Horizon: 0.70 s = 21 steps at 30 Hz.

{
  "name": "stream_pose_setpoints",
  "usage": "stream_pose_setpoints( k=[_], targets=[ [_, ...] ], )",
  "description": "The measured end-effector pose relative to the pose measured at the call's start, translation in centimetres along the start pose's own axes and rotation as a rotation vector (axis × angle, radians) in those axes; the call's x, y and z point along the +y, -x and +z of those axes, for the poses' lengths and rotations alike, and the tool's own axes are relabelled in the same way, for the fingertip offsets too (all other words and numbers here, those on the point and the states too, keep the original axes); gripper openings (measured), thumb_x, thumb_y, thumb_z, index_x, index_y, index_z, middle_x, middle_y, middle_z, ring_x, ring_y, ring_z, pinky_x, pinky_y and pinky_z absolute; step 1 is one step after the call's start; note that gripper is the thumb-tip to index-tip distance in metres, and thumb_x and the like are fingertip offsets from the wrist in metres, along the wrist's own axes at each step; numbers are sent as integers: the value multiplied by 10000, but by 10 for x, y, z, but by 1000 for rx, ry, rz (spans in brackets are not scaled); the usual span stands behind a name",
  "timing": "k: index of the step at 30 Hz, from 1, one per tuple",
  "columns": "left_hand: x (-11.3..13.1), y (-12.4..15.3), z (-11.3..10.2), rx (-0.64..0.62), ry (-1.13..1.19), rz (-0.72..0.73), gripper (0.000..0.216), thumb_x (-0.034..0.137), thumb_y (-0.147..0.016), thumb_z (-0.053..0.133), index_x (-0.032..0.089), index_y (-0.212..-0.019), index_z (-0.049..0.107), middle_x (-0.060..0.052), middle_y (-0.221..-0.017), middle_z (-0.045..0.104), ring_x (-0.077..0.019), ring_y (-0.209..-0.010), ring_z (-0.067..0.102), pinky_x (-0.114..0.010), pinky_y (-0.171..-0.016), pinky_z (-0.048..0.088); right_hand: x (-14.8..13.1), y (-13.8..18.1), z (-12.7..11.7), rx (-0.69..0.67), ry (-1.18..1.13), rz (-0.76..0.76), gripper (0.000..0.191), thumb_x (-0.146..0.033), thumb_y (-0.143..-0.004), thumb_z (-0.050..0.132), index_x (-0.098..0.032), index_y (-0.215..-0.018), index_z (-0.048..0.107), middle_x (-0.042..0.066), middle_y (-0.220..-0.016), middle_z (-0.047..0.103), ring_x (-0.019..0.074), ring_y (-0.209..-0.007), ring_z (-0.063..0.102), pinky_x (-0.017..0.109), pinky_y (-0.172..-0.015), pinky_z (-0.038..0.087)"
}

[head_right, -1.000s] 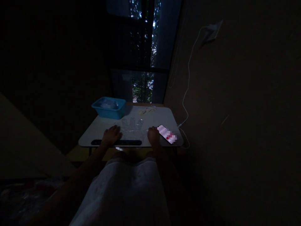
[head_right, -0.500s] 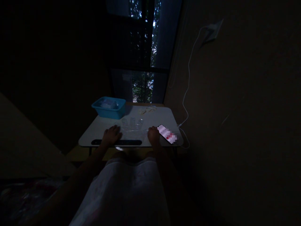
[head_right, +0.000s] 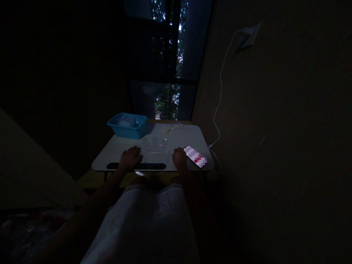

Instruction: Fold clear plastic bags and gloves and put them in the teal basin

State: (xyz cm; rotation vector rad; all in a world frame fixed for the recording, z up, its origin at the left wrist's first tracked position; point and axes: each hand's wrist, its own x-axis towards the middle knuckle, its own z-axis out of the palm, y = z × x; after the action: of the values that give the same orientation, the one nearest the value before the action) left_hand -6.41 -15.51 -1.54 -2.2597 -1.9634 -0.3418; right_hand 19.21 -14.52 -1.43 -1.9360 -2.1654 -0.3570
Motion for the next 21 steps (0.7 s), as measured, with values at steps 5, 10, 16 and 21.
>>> stream_pose_setpoints(
  k=[5, 10, 16, 21],
  targets=[
    [0, -1, 0, -8, 11, -9, 507, 395, -824, 322, 152, -1261, 404, -137, -1362, 363, -272, -1239, 316, -476, -967, 257, 0, -1, 1, -4, 1, 7, 237, -159, -843, 368, -137, -904, 596, 108, -951, 584, 190, -907, 495, 271, -780, 350],
    [0, -1, 1, -12, 2, -14, 495, 406, -827, 315, 182, -1260, 398, -125, -1362, 365, -255, -1242, 316, -463, -969, 258, -1, 0, -1, 3, -11, 0, 236, -153, -838, 374, -137, -906, 599, 105, -953, 585, 191, -913, 494, 267, -779, 350],
    [1, -1, -2, -18, -5, -14, 486, 396, -827, 315, 173, -1247, 414, -130, -1357, 371, -261, -1235, 326, -471, -966, 264, -1, 1, -2, -7, -11, 6, 237, -154, -838, 379, -126, -915, 601, 114, -953, 585, 187, -910, 495, 266, -784, 349],
    [2, 0, -4, -26, 10, -15, 495, 393, -824, 323, 154, -1247, 418, -133, -1360, 367, -264, -1241, 319, -468, -967, 268, 0, -1, -3, -26, -18, -10, 252, -153, -842, 368, -115, -919, 605, 125, -956, 584, 190, -914, 492, 273, -794, 347]
  ],
)
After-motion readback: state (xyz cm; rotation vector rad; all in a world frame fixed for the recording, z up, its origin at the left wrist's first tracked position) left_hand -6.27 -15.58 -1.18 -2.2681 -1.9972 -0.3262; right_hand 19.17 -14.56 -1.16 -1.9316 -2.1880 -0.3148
